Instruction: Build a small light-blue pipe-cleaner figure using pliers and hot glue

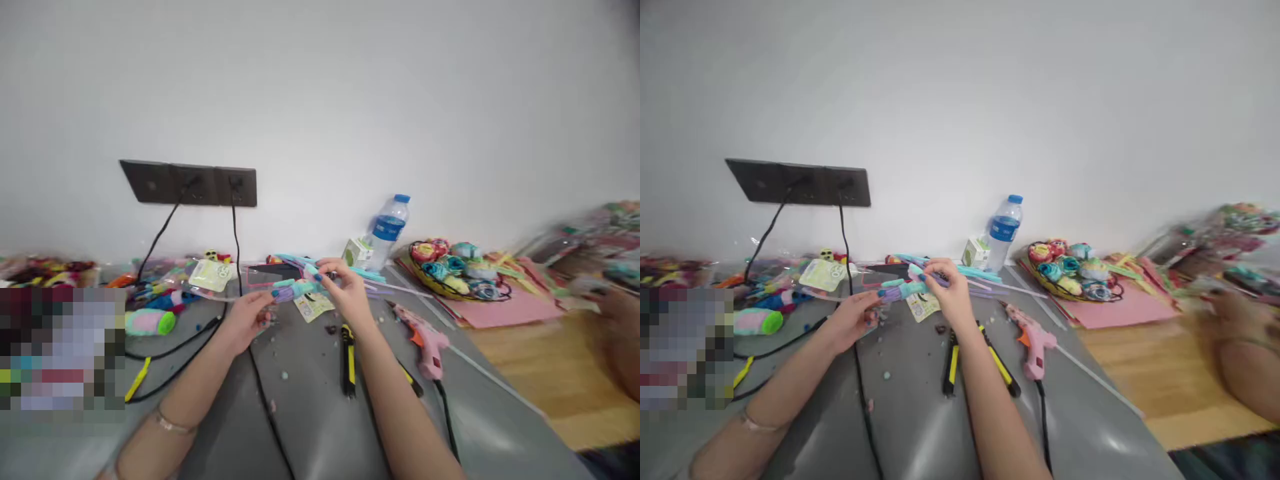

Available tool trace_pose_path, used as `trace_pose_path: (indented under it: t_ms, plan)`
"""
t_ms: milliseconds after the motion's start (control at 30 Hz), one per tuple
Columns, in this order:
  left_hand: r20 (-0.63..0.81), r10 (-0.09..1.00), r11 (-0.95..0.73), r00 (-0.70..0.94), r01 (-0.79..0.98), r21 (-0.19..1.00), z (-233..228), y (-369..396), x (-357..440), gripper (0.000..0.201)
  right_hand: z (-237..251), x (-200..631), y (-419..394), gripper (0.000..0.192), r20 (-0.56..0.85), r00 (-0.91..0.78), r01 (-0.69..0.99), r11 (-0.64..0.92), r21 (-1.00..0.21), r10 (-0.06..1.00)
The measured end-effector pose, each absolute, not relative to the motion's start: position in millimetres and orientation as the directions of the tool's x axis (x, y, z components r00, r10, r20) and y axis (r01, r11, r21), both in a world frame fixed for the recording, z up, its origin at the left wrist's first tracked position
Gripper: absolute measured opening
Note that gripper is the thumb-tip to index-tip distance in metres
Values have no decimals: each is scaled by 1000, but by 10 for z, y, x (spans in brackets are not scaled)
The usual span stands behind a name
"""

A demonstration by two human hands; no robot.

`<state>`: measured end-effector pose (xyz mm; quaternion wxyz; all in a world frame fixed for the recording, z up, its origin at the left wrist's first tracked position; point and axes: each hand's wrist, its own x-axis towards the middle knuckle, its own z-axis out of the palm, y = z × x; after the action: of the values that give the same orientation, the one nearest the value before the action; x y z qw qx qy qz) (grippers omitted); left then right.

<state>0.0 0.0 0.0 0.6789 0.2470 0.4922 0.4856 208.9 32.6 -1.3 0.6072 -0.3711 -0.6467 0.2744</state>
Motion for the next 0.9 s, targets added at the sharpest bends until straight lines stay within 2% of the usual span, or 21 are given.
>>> trace_pose_path:
  t_ms: [200, 333, 567, 700, 767, 900]
  plan:
    - [-398, 917, 363, 14, -440, 821, 0, -21, 2, 14, -63, 2096, 326, 11, 514, 222, 122, 500, -858, 829]
    - [-412, 911, 350, -3, -522, 778, -6, -5, 0, 10, -76, 2105, 342, 27, 498, 283, 68, 501, -863, 819]
    - [-409, 911, 264, -47, -696, 668, -28, 35, -7, 12, -51, 2095, 323, 21, 483, 256, 19, 495, -868, 837]
    - [-392, 917, 217, -78, -725, 653, -7, 19, 50, 14, -11, 2073, 305, 10, 608, 254, 89, 608, -789, 752]
    - [-378, 921, 191, -97, -732, 654, -1, 7, 82, 15, -8, 2053, 298, 9, 636, 234, 73, 639, -766, 735]
    - [-360, 926, 167, -109, -739, 653, -5, -1, 104, 15, -43, 1996, 282, 11, 554, 110, -47, 561, -827, 825]
